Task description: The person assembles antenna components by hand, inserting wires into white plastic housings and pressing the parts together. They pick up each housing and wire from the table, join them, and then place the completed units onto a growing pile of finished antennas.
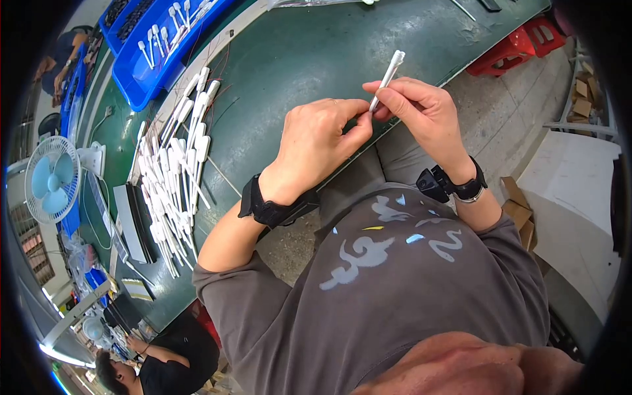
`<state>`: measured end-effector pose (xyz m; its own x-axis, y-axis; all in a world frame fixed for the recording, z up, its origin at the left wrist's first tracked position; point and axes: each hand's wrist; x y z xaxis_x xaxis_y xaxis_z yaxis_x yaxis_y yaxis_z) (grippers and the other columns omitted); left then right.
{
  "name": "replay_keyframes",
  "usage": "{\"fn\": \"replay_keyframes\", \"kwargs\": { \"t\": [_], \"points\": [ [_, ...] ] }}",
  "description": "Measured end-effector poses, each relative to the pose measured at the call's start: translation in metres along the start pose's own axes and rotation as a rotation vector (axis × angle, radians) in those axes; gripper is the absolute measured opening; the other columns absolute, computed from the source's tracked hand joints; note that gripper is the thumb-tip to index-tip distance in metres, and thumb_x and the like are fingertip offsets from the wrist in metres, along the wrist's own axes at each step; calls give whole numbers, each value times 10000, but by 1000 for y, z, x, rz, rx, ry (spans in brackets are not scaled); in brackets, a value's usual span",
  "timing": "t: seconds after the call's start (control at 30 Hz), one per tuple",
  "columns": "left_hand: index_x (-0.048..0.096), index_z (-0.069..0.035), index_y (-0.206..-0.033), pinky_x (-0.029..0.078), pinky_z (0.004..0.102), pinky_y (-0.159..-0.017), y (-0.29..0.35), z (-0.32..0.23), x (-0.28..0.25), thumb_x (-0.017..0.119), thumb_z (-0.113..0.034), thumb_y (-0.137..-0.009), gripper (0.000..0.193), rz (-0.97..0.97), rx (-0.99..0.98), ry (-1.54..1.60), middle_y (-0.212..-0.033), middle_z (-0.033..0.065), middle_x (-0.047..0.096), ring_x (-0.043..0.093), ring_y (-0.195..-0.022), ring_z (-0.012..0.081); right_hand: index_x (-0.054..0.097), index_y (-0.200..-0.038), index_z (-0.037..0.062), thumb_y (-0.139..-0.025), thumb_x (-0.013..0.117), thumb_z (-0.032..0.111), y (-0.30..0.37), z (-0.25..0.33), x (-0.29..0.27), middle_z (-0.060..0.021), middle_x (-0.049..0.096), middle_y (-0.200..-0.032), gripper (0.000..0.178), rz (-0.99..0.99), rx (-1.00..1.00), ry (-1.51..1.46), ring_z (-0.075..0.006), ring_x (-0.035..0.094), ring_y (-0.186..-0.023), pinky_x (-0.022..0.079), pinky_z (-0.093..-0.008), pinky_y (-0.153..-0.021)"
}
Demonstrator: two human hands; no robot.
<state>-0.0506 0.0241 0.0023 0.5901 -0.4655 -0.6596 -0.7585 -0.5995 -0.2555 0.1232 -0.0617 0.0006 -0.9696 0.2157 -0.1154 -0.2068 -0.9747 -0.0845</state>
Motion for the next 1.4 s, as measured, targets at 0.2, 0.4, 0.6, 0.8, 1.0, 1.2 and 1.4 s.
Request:
{"fn": "replay_keyframes", "kwargs": {
  "t": [0.2,0.4,0.6,0.8,1.0,1.2,1.4],
  "points": [
    [727,-61,-864,501,376,-557,-1,-4,-3,635,-166,-831,143,53,-18,-18,-702,111,661,653,-626,293,667,-985,-44,-967,613,86,1,-2,0,-67,676,-896,142,7,44,-60,-98,636,-764,530,-227,-714],
    [731,-54,-878,507,360,-561,-1,-3,-5,633,-179,-839,163,126,-61,123,-710,123,673,661,-624,288,603,-1046,-2,-957,632,85,-1,-5,-8,-54,660,-906,127,51,63,-296,-97,644,-776,542,-233,-713],
    [735,-40,-927,512,351,-563,-4,-2,-9,648,-178,-862,175,219,-115,189,-760,135,695,675,-639,253,590,-1004,4,-941,651,70,-4,-3,-9,-34,639,-898,110,81,66,-324,-96,644,-780,544,-235,-718],
    [739,-30,-994,484,258,-529,-9,5,-11,670,-190,-911,193,-58,-264,583,-837,71,722,655,-692,111,592,-976,9,-932,652,47,0,-1,-2,-15,621,-882,84,197,109,-188,-85,623,-765,527,-226,-707],
    [736,-18,-989,455,186,-518,-10,2,-15,660,-196,-931,202,-29,-362,789,-819,13,689,623,-712,48,594,-966,14,-931,656,59,-2,-5,-1,-12,610,-889,84,220,141,-187,-76,611,-777,518,-222,-701],
    [709,8,-1003,481,195,-538,-7,1,-16,614,-156,-956,195,-51,-343,708,-830,20,688,631,-719,59,585,-971,18,-937,653,85,-3,-5,0,-19,607,-906,101,280,242,-347,-77,612,-792,514,-225,-696],
    [694,19,-1017,538,220,-612,-5,3,-2,583,-167,-977,221,-120,-320,862,-854,42,694,644,-734,78,578,-964,20,-952,632,100,-5,-17,13,-24,614,-929,97,183,180,-292,-87,618,-787,520,-232,-707]
  ]
}}
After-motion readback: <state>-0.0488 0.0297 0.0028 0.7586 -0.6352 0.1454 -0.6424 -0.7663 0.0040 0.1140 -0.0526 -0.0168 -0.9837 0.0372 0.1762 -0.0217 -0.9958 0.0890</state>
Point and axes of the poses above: each hand's wrist, its own y-axis away from the middle knuckle, its own x-axis out of the palm, z = x × y
